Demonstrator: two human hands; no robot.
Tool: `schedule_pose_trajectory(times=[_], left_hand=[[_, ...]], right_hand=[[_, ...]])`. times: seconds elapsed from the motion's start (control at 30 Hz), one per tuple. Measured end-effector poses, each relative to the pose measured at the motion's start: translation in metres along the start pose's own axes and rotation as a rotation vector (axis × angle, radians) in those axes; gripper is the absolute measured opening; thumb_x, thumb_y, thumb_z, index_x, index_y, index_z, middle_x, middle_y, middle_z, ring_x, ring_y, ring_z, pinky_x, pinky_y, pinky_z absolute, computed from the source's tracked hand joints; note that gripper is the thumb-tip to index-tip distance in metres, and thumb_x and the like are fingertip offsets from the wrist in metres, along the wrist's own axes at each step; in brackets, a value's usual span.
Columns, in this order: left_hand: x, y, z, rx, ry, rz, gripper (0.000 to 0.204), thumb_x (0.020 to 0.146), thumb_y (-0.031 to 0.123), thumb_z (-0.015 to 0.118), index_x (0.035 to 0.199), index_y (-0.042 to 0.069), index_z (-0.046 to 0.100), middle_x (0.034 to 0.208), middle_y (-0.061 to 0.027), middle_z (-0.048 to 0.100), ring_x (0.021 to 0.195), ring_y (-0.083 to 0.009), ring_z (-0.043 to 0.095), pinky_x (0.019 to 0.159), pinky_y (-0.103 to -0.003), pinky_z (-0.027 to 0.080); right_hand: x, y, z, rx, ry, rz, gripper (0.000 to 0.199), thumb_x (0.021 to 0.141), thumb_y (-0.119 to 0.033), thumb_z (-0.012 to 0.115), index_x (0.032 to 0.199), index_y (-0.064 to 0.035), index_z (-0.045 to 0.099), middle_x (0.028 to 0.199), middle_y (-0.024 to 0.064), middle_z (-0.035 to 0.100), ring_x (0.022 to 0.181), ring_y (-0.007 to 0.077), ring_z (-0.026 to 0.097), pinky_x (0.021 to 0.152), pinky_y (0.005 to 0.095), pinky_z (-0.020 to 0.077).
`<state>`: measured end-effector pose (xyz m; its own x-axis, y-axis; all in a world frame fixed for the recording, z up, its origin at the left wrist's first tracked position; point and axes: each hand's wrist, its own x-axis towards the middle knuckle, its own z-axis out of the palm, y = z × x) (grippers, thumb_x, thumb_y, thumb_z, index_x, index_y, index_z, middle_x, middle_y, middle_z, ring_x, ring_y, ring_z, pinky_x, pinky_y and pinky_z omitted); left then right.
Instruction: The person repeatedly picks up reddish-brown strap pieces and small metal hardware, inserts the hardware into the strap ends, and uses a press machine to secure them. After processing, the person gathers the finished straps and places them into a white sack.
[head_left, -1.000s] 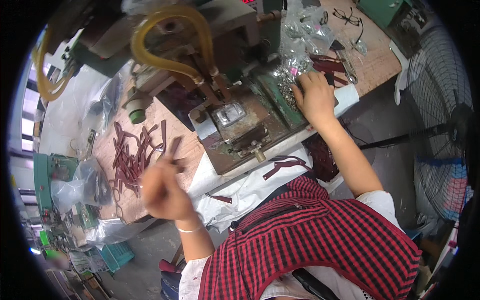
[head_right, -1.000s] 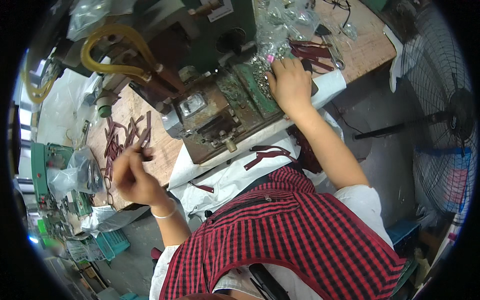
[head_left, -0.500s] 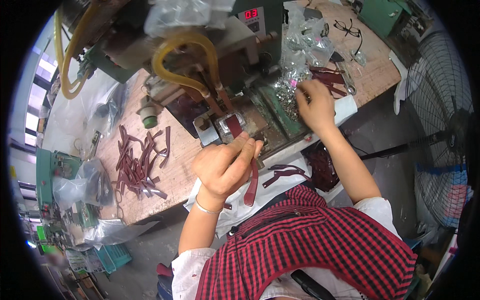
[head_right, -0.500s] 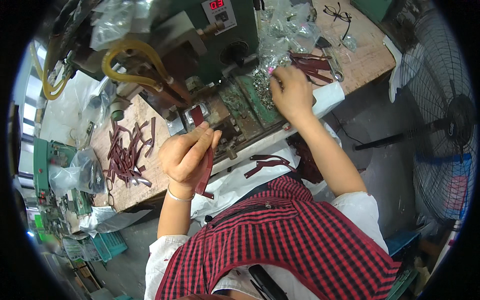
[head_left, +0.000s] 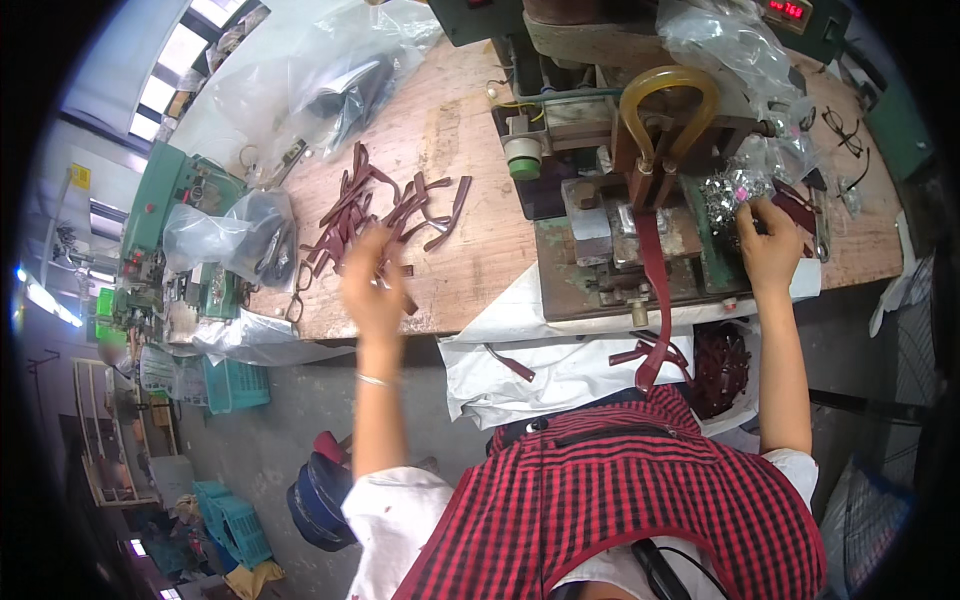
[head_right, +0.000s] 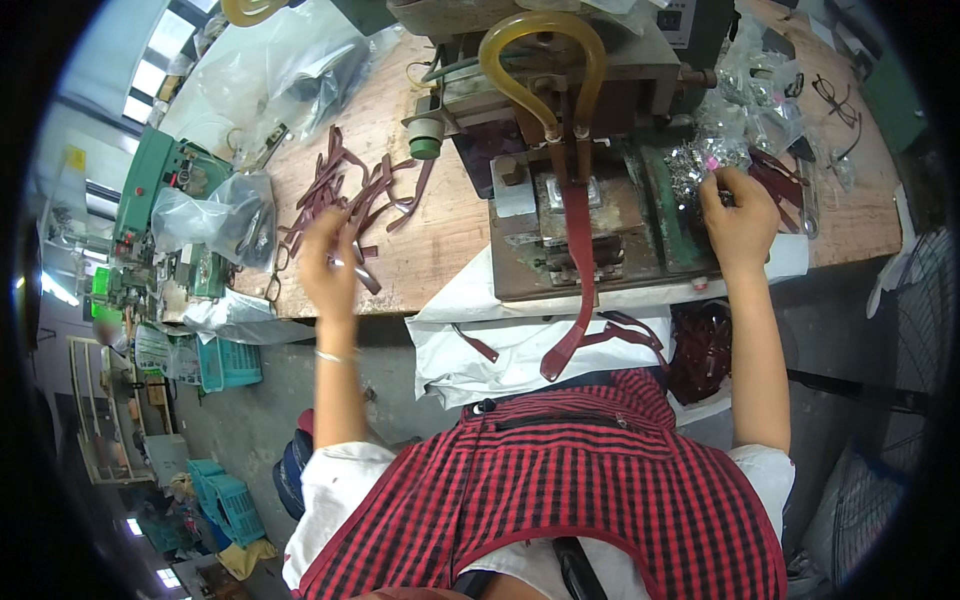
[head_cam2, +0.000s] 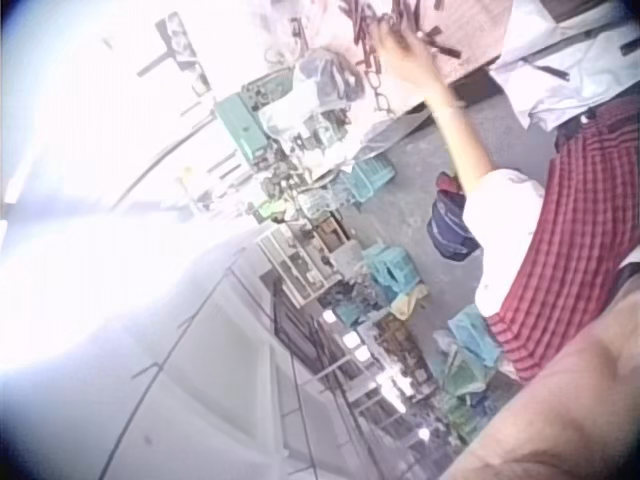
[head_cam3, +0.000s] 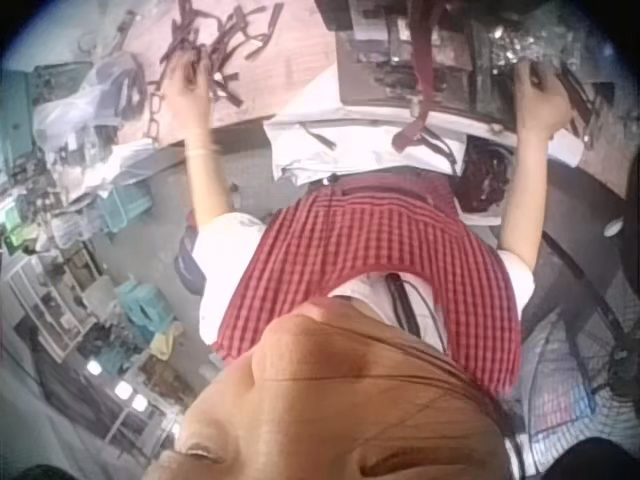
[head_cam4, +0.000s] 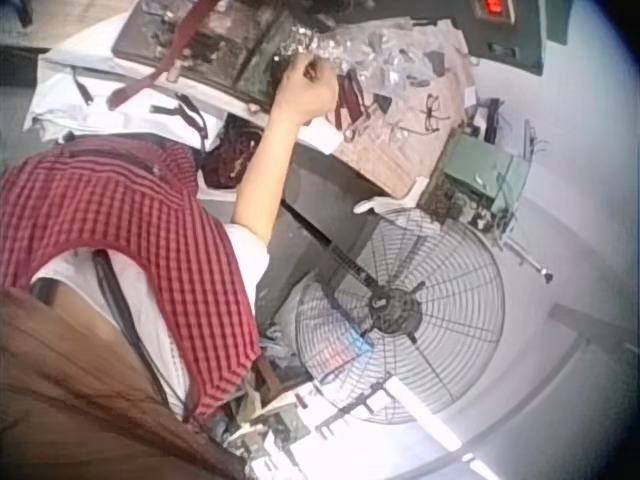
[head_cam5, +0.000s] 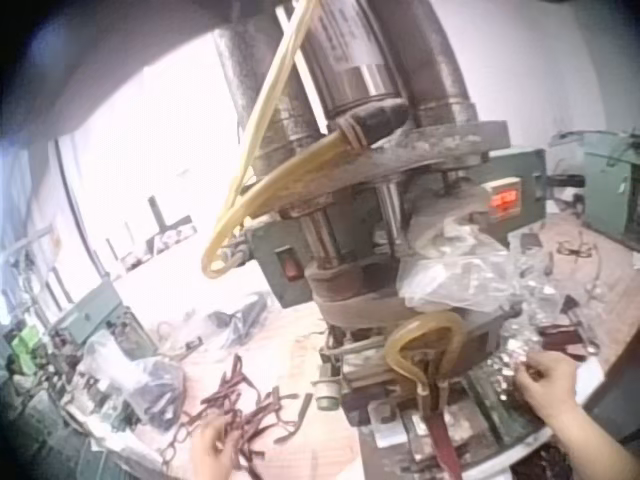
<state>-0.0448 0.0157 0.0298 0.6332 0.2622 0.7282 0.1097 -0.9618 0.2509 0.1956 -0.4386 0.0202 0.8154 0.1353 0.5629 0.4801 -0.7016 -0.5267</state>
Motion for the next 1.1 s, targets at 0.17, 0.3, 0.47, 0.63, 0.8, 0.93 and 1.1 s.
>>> schedule_pose_trajectory(times=[0.17,0.3,0.47,0.63,0.8,0.93,1.1], left_hand=[[-0.042,-0.191,-0.021,0.185,-0.326,-0.319,0.05,0.099,0.042,0.063,0.142,0.016,0.063,0.156,-0.0173,0.049,0.14,-0.0379,0.048,0.111,-0.048,0.04],[-0.043,-0.163,0.073,0.38,-0.308,-0.579,0.059,0.104,0.056,0.043,0.148,0.018,0.057,0.161,-0.0164,0.041,0.134,-0.045,0.051,0.112,-0.051,0.038],[-0.022,-0.094,0.08,0.324,-0.062,-0.43,0.049,0.099,0.045,0.059,0.134,0.011,0.066,0.15,-0.0182,0.054,0.122,-0.0436,0.058,0.106,-0.051,0.042],[-0.02,-0.021,0.026,0.4,-0.395,-0.646,0.042,0.084,0.044,0.079,0.087,0.003,0.074,0.106,-0.0202,0.073,0.095,-0.0367,0.068,0.081,-0.044,0.052],[-0.024,-0.032,0.049,-0.221,-0.632,-0.839,0.034,0.085,0.033,0.08,0.07,0.004,0.071,0.061,-0.0062,0.066,0.047,-0.0197,0.053,0.048,-0.035,0.039],[0.004,0.012,0.053,-0.873,-0.778,-1.1,0.02,0.093,0.019,0.075,0.077,0.007,0.071,0.067,0.0008,0.064,0.048,-0.0047,0.045,0.045,-0.023,0.028],[-0.003,0.071,0.047,-0.989,-0.343,-0.762,0.014,0.098,0.015,0.071,0.097,0.001,0.071,0.082,-0.006,0.07,0.062,-0.0108,0.06,0.056,-0.023,0.04]], right_hand=[[0.004,-0.017,0.023,0.368,0.0,0.22,0.019,0.09,-0.019,0.076,0.101,-0.0024,0.075,0.083,0.0078,0.074,0.074,0.0134,0.068,0.072,0.0276,0.0518],[0.007,-0.027,0.029,0.338,0.0,0.257,0.02,0.09,-0.018,0.076,0.103,-0.0031,0.075,0.08,0.0073,0.074,0.073,0.0108,0.067,0.071,0.0264,0.0515],[0.001,-0.023,0.015,0.197,-0.049,0.279,0.02,0.091,-0.019,0.075,0.104,-0.0037,0.075,0.082,0.0105,0.074,0.074,0.0173,0.07,0.074,0.0286,0.0526],[-0.036,-0.002,-0.027,0.305,0.012,0.336,0.018,0.091,-0.007,0.07,0.107,0.0,0.075,0.093,0.0073,0.076,0.085,0.0122,0.069,0.08,0.027,0.0527],[-0.009,-0.082,-0.039,0.636,-0.186,0.213,0.018,0.091,-0.006,0.069,0.107,0.0007,0.074,0.096,0.0079,0.076,0.09,0.0125,0.07,0.084,0.027,0.0531],[0.012,-0.126,-0.018,0.71,-0.184,0.029,0.018,0.091,-0.003,0.066,0.109,0.0018,0.068,0.101,0.0103,0.075,0.095,0.0174,0.071,0.086,0.0287,0.0539],[-0.007,-0.141,0.008,1.024,-0.209,0.227,0.031,0.089,0.0,0.068,0.119,0.0011,0.06,0.098,0.0091,0.073,0.09,0.0133,0.07,0.083,0.0281,0.0531]])
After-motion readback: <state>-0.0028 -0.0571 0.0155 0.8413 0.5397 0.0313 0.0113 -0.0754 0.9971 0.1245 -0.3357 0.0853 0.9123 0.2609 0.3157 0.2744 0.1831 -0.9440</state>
